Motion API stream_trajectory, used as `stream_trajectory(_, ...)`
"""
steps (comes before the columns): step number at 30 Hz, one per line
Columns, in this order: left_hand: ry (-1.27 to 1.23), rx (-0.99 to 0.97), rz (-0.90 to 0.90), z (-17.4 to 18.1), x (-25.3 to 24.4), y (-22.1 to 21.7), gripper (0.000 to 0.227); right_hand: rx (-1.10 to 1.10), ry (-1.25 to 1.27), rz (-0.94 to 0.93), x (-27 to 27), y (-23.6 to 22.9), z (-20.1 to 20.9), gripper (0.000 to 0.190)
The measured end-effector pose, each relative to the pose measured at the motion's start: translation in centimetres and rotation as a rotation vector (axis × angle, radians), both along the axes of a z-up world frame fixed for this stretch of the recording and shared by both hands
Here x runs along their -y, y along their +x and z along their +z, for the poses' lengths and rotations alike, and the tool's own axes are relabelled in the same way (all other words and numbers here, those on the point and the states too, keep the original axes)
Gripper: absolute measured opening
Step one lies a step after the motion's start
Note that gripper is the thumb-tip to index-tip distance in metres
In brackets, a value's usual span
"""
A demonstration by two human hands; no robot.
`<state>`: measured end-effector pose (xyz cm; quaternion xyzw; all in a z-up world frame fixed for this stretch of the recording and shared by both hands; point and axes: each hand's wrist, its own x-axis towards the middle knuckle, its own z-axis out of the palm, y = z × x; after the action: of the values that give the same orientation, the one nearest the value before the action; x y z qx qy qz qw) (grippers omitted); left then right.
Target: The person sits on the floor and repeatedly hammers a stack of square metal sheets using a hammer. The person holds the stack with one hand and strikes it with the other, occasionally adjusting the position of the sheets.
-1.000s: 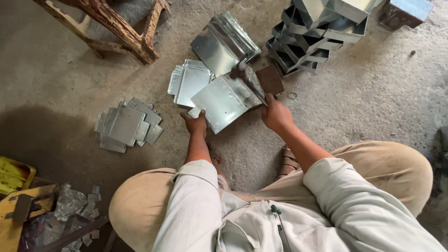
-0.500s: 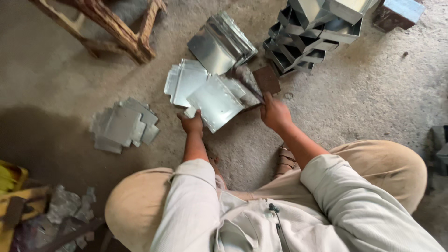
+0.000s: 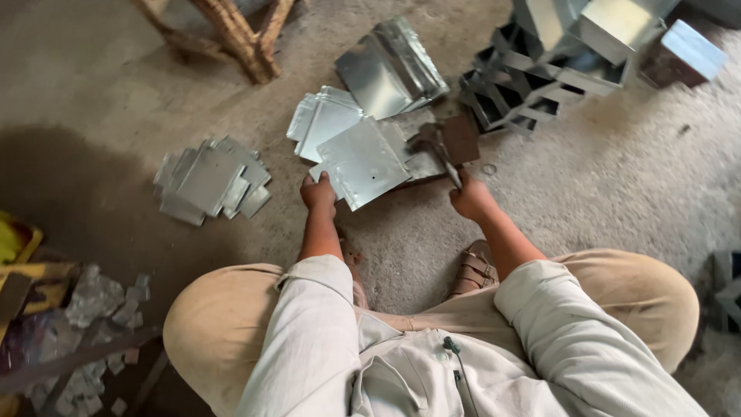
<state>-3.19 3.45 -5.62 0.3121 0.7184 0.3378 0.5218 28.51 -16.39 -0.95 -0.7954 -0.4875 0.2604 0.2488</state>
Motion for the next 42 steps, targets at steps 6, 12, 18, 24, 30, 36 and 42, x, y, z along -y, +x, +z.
stream_trajectory(6, 0.281, -0.027, 0.106, 1.4, -2.5, -3.9, 0.038, -0.096, -0.357, -0.121, -2.0, -0.1, -1.6, 0.067)
stream_trajectory(12, 0.449, 0.227, 0.626, 7.7, -4.1, -10.0, 0.039, 0.271, -0.317, 0.115, -3.9, 0.7, -2.7, 0.051)
stream_trajectory(18, 0.209, 0.493, 0.772, 8.2, -4.1, -15.6, 0.047, 0.231, -0.332, 0.023, -4.5, 0.7, 1.3, 0.058)
stream_trajectory(24, -0.031, 0.271, 0.654, 1.7, -2.1, -11.6, 0.036, 0.169, -0.001, -0.042, -4.1, 1.2, 3.6, 0.044)
stream_trajectory(30, -0.088, 0.29, 0.355, -1.9, -1.9, -7.6, 0.03, -0.269, 0.052, -0.079, -2.8, -1.4, 13.1, 0.022)
stream_trajectory(36, -0.172, 0.295, 0.157, -2.8, -1.8, -2.5, 0.032, -0.485, 0.177, 0.126, 0.6, -3.4, 19.9, 0.007)
stream_trajectory(42, -0.232, 0.314, 0.045, -6.4, -1.9, 0.6, 0.047, -0.563, 0.404, -0.01, 2.9, -4.2, 16.3, 0.005)
